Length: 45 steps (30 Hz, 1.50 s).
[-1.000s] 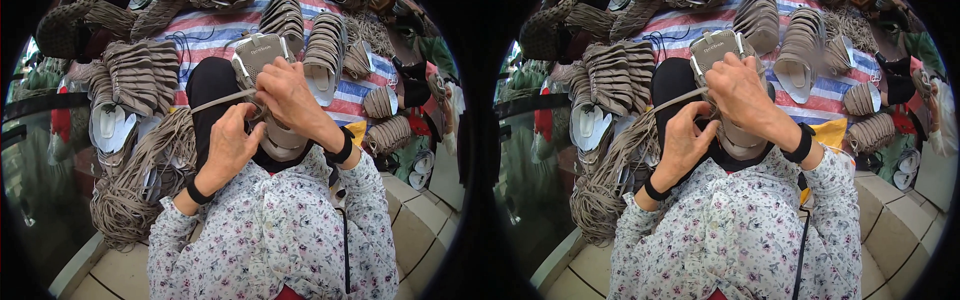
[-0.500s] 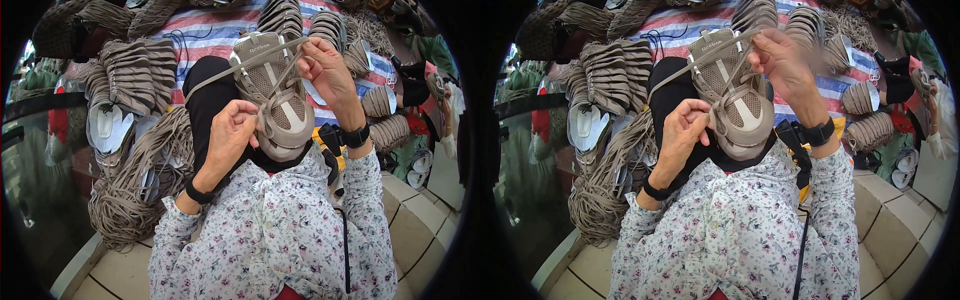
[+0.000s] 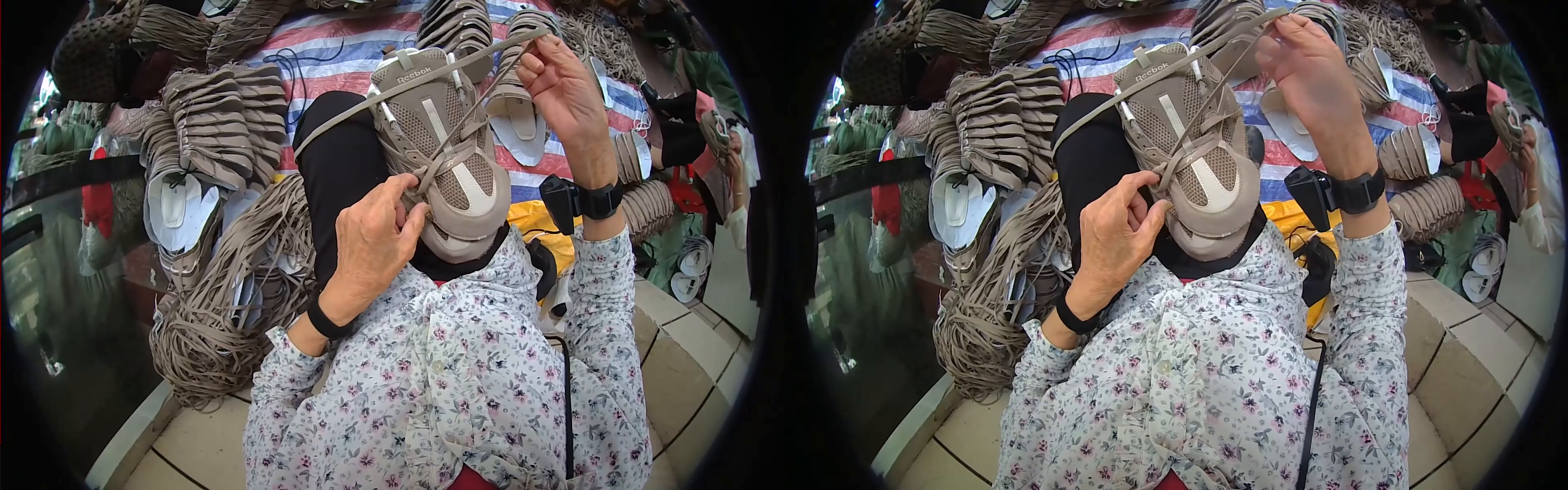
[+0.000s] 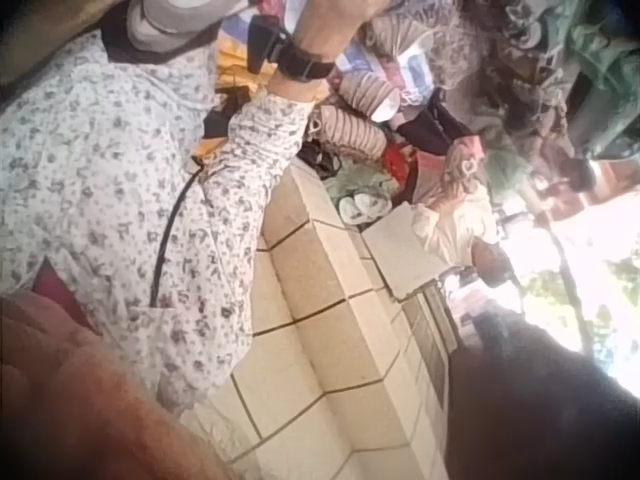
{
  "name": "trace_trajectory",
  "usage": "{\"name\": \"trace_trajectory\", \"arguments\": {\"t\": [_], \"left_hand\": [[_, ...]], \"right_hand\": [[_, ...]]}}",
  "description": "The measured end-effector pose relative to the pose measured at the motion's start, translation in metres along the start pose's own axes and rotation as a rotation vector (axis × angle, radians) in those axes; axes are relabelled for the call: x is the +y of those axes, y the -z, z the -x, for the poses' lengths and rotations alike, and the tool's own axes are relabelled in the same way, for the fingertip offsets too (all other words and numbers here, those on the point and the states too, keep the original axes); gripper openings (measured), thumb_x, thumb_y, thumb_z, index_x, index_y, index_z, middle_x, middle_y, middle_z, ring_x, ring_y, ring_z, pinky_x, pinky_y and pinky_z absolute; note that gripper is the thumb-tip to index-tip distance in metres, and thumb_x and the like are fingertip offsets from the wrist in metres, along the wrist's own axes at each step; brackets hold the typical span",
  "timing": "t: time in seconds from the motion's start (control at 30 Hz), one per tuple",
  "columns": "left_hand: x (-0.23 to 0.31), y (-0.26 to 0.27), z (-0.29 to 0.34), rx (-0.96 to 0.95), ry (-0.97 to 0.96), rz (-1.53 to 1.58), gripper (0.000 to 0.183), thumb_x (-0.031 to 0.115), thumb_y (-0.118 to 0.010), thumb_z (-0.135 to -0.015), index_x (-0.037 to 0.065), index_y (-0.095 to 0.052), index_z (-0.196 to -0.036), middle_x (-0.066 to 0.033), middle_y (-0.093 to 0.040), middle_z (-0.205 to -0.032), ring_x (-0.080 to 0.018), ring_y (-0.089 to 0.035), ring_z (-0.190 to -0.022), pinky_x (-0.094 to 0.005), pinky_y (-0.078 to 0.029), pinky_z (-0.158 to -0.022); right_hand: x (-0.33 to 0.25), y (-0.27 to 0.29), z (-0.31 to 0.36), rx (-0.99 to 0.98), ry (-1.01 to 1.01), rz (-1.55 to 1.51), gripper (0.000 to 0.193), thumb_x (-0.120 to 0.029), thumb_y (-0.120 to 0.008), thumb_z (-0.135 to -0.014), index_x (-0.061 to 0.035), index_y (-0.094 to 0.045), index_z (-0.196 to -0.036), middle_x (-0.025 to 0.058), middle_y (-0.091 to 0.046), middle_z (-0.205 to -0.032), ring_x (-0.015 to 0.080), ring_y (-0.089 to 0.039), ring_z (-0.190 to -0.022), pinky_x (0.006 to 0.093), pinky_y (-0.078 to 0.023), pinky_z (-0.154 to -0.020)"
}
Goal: The person laces an athletic shoe by hand, threading a shoelace through the eyelets.
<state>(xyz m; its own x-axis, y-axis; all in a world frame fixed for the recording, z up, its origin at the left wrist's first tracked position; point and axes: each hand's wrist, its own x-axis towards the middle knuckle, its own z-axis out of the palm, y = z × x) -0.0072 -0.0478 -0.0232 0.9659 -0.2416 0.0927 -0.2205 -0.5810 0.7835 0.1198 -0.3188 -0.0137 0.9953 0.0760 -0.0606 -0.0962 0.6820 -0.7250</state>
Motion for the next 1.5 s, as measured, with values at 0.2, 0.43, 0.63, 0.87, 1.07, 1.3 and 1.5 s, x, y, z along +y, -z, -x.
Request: {"name": "trace_trajectory", "arguments": {"t": [0.2, 0.43, 0.63, 0.87, 1.07, 1.3, 1.5], "left_hand": [[-0.004, -0.003, -0.001, -0.028, 0.002, -0.053, 0.015, 0.007, -0.072, -0.082, 0.002, -0.065, -0.094, -0.0043, -0.048, -0.056, -0.0110, -0.045, -0.045, -0.0271, -0.038, -0.047], [-0.009, 0.004, -0.010, -0.252, 0.220, 0.392, 0.010, 0.004, -0.064, -0.091, 0.001, -0.066, -0.101, 0.0064, -0.052, -0.069, 0.0002, -0.043, -0.056, -0.0162, -0.035, -0.051], [-0.007, 0.004, -0.020, -0.122, 0.257, 0.540, 0.022, 0.001, -0.063, -0.091, 0.000, -0.067, -0.112, 0.0057, -0.051, -0.068, 0.0010, -0.043, -0.057, -0.0167, -0.035, -0.051], [0.007, 0.001, -0.049, 0.187, -0.125, 0.114, 0.017, -0.004, -0.063, -0.086, 0.001, -0.070, -0.100, -0.0059, -0.057, -0.070, -0.0127, -0.052, -0.054, -0.0253, -0.042, -0.051], [0.010, -0.020, -0.085, 0.172, -0.252, -0.101, 0.010, 0.004, -0.071, -0.081, 0.005, -0.070, -0.091, -0.0072, -0.058, -0.078, -0.0210, -0.058, -0.059, -0.0343, -0.046, -0.056], [0.030, -0.026, -0.082, 0.057, -0.259, -0.240, 0.021, 0.012, -0.076, -0.080, 0.006, -0.063, -0.095, -0.0074, -0.054, -0.087, -0.0255, -0.061, -0.066, -0.0378, -0.049, -0.060], [0.029, -0.034, -0.078, 0.013, -0.238, -0.338, 0.019, 0.010, -0.073, -0.083, 0.005, -0.058, -0.093, -0.0093, -0.051, -0.089, -0.0292, -0.061, -0.070, -0.0402, -0.048, -0.060]], "right_hand": [[-0.005, 0.009, -0.006, -0.014, 0.032, -0.049, 0.006, -0.008, -0.056, -0.101, -0.0029, -0.054, -0.098, 0.0037, -0.053, -0.090, 0.0141, -0.048, -0.079, 0.0273, -0.043, -0.073], [-0.019, 0.051, -0.021, -0.260, -0.029, -0.125, 0.010, -0.010, -0.054, -0.100, -0.0006, -0.058, -0.103, 0.0110, -0.064, -0.099, 0.0217, -0.061, -0.094, 0.0336, -0.051, -0.094], [-0.086, 0.144, -0.033, 0.176, 0.135, 0.005, 0.006, -0.001, -0.057, -0.096, 0.0027, -0.060, -0.098, 0.0144, -0.064, -0.096, 0.0247, -0.064, -0.089, 0.0399, -0.054, -0.093], [-0.073, 0.174, -0.003, 0.146, -0.060, -0.171, 0.010, -0.002, -0.061, -0.094, 0.0024, -0.061, -0.103, 0.0144, -0.064, -0.105, 0.0262, -0.061, -0.102, 0.0406, -0.049, -0.098], [-0.104, 0.218, 0.044, 0.380, 0.053, -0.322, 0.011, -0.005, -0.053, -0.100, 0.0034, -0.058, -0.104, 0.0102, -0.062, -0.091, 0.0207, -0.060, -0.085, 0.0328, -0.053, -0.084], [-0.063, 0.402, 0.219, 0.584, -0.186, 0.181, 0.011, -0.008, -0.052, -0.099, -0.0046, -0.058, -0.090, 0.0017, -0.054, -0.073, 0.0119, -0.050, -0.062, 0.0249, -0.043, -0.054], [0.037, 0.357, 0.238, 0.904, -0.385, 1.207, 0.005, -0.011, -0.065, -0.089, -0.0076, -0.067, -0.092, 0.0014, -0.065, -0.077, 0.0134, -0.062, -0.064, 0.0260, -0.048, -0.054]]}}
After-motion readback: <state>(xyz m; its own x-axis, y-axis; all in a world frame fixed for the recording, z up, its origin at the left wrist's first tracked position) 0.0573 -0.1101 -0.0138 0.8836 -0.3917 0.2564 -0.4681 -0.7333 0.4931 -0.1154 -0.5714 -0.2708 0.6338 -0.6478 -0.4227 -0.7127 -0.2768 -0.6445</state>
